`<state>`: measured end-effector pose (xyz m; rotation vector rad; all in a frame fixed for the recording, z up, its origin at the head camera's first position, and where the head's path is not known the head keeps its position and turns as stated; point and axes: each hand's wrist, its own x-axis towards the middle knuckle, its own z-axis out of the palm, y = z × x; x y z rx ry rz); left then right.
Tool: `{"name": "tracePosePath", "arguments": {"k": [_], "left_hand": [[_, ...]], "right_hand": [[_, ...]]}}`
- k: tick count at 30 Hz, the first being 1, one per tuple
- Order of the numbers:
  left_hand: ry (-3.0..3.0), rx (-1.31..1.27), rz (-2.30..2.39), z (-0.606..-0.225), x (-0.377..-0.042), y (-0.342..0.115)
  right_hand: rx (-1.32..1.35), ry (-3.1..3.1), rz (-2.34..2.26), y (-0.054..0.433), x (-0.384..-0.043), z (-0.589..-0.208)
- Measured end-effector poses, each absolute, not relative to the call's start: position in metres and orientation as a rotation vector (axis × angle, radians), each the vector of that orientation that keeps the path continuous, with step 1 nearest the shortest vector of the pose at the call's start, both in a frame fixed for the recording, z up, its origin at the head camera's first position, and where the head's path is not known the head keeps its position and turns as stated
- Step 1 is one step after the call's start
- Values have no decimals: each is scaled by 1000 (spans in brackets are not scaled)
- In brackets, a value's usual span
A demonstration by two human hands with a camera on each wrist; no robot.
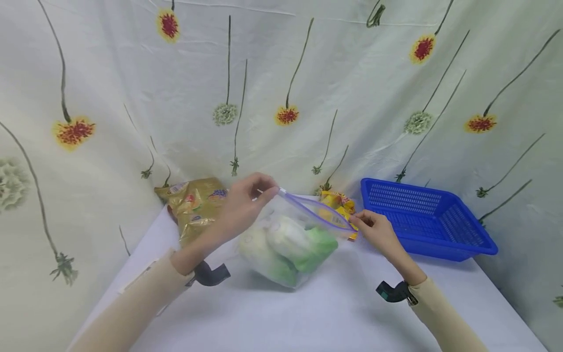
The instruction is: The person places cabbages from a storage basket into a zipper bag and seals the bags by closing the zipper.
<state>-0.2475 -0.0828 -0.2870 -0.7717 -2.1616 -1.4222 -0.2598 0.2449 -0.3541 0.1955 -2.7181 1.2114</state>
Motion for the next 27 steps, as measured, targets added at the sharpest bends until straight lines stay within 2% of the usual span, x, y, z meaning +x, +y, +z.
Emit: {"name": "tracePosePath", "arguments": {"k": [14, 27], "left_hand": [[-2210, -884, -1363, -281, -238, -47], [-2168, -937, -1440, -290, -237, -42]], "right_hand": [[670, -2322, 1269, 169, -235, -299], [746, -2281, 1151, 155, -229, -298]]}}
